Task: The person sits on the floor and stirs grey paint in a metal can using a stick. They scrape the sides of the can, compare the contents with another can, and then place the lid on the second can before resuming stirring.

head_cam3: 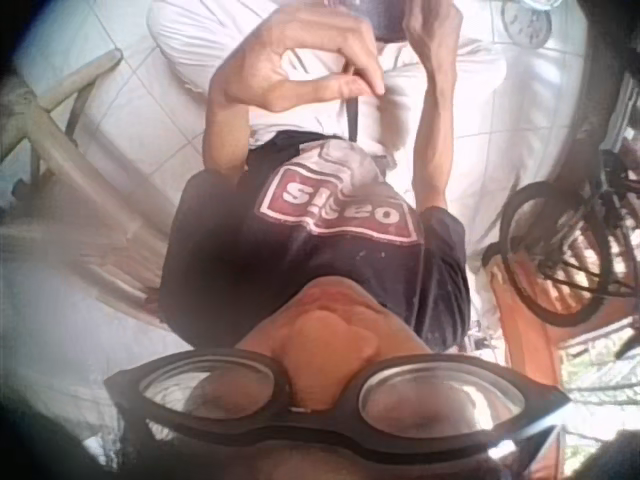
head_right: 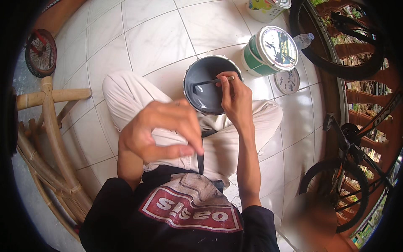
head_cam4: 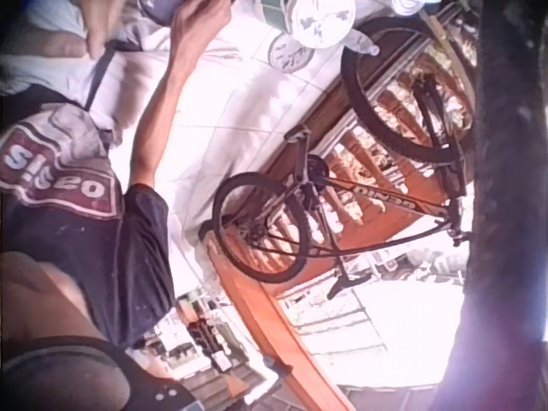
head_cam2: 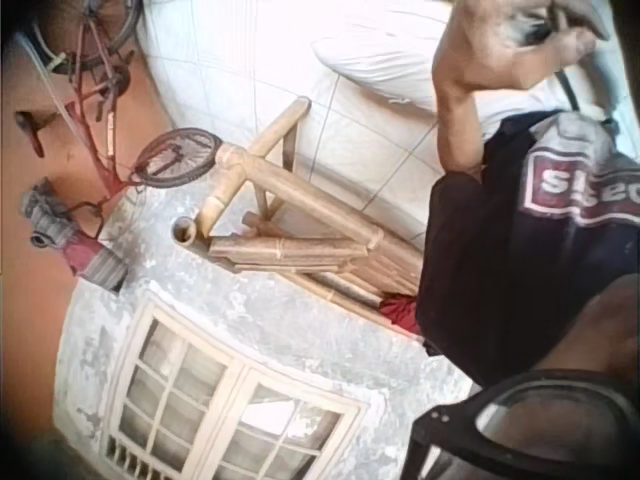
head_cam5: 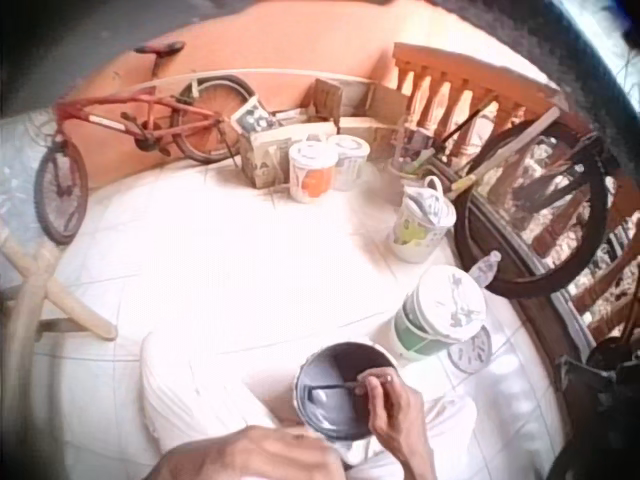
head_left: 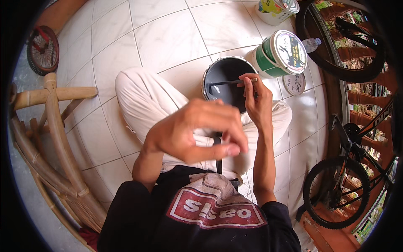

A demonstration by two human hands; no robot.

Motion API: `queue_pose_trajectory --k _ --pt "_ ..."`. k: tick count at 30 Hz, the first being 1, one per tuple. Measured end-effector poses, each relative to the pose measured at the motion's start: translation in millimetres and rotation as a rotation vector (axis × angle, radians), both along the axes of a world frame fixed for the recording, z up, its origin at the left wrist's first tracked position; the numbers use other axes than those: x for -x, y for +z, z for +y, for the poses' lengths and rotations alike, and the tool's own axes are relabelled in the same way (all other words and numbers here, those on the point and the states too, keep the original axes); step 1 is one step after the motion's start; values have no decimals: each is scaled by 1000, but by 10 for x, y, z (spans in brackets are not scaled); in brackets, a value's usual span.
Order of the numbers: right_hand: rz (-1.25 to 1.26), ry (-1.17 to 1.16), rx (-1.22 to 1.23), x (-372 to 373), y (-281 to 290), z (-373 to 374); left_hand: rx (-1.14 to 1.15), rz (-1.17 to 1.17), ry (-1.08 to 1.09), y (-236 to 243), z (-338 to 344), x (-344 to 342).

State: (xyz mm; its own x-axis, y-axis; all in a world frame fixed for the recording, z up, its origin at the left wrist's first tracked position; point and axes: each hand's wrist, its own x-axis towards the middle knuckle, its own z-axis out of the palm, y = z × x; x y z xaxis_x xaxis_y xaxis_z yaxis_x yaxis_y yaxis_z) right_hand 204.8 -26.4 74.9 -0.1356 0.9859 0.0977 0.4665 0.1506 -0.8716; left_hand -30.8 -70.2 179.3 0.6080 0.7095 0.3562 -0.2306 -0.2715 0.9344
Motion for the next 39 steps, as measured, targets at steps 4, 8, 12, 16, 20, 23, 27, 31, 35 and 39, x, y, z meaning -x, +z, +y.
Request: queue_pose_trajectory --k 4,8,12,16,20,23,27,31,35,39 --pt "-428 -49 -237 -104 -41 84 124 -31 -27 -115 -158 166" --pt "-270 120 25 -43 1 -17 252 46 559 -441 316 256" --pt "-175 -34 -86 3 40 71 221 180 846 -1294 1157 300" --pt "-489 -36 -116 -99 103 118 220 552 1034 -2127 1361 374" --pt "-94 55 92 3 39 29 304 676 846 -2258 1440 156" --pt "-145 -62 -129 91 82 134 357 641 831 -2268 1435 187" --pt "-500 0 -196 -48 96 183 356 672 857 -2375 1434 252" --pt "-148 132 6 84 53 60 323 640 837 -2411 1480 174" --pt "-318 -51 -267 -36 13 232 272 679 838 -2541 1435 302" --pt "-444 2 19 -162 104 46 234 707 842 -2490 1484 205"
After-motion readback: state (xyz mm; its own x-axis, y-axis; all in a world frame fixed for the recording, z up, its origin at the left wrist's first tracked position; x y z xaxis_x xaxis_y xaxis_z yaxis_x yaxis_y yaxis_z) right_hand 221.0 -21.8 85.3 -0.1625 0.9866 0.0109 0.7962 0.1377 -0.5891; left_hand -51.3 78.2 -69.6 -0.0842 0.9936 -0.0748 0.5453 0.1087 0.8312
